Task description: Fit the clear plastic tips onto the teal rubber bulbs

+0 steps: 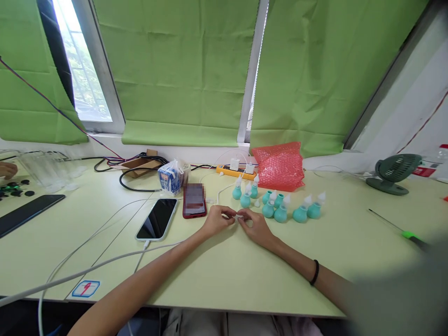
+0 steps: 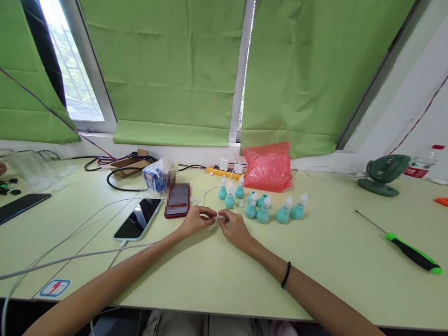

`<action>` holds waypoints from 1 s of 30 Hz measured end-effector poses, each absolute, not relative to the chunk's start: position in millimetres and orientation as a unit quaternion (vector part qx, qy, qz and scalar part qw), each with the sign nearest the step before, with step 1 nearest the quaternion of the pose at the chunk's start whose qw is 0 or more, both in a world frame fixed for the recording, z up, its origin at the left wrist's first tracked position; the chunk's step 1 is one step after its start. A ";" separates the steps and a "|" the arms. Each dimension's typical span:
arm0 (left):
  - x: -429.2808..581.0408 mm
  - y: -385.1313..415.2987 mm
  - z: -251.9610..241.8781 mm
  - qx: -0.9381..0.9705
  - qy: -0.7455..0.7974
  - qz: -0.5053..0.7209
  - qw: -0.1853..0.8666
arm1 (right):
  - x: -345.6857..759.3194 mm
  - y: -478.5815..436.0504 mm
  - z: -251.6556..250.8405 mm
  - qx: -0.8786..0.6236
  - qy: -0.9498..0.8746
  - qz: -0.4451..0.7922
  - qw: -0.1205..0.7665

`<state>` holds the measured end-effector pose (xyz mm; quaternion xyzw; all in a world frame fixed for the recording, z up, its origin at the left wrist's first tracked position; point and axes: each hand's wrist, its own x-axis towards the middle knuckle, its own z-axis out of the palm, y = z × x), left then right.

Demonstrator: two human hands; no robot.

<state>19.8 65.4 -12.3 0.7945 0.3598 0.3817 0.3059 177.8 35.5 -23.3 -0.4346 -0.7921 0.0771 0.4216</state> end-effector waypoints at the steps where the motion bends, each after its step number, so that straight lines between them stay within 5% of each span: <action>1: 19.7 65.7 -12.7 0.789 0.356 0.385 0.319 | 177.9 35.5 -22.5 -0.434 -0.793 0.081 0.419; 11: 18.8 65.2 -13.4 0.756 0.340 0.409 0.381 | 179.4 35.1 -22.3 -0.438 -0.784 0.121 0.422; 30: 17.6 58.0 -4.6 0.773 0.331 0.421 0.341 | 178.8 33.7 -21.6 -0.418 -0.787 0.163 0.424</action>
